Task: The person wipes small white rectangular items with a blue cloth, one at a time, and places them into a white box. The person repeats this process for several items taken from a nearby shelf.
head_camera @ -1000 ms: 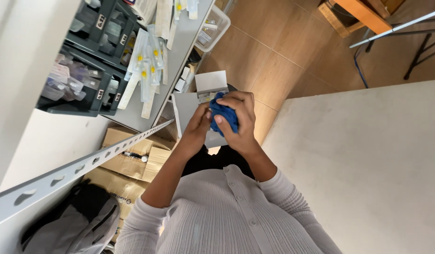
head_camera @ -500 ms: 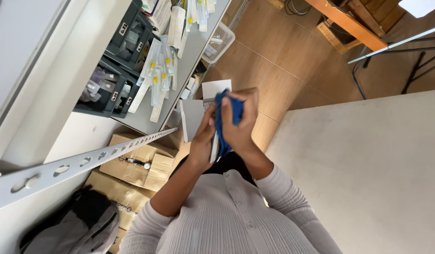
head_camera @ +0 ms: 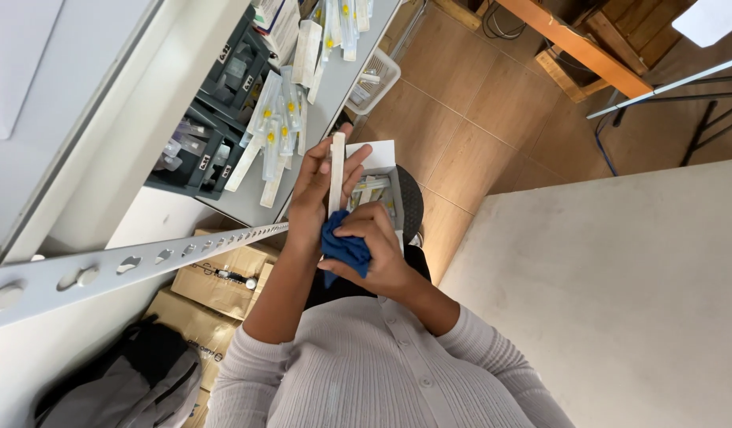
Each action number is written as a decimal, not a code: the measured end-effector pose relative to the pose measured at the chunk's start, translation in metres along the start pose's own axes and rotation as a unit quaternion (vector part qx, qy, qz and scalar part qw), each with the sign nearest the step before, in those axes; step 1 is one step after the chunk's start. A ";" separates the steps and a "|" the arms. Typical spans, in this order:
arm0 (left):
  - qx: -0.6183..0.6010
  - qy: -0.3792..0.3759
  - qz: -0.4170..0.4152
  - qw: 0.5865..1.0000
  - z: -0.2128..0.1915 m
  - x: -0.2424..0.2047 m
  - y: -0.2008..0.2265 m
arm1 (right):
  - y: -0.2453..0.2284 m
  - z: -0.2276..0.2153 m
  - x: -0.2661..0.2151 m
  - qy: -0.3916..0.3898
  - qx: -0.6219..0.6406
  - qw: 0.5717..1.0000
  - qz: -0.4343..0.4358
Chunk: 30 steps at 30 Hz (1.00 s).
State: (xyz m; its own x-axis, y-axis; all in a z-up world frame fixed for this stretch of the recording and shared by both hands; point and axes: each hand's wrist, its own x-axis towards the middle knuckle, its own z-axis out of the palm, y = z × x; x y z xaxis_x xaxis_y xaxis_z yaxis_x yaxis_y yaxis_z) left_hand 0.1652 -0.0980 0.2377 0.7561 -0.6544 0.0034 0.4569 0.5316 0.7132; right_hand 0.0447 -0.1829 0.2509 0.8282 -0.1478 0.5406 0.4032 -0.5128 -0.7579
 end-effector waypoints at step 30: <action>0.033 0.137 -0.055 0.988 -0.016 -0.045 -0.064 | -0.003 -0.025 0.021 0.085 -0.204 0.974 -0.051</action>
State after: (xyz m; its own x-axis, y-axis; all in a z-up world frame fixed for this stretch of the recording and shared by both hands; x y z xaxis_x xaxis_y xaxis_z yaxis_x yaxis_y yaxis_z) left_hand 0.1097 -0.0941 0.1806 0.8068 -0.5305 -0.2603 0.5180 0.4230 0.7435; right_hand 0.0513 -0.2056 0.2731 0.7015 -0.1975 0.6847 0.2643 -0.8202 -0.5074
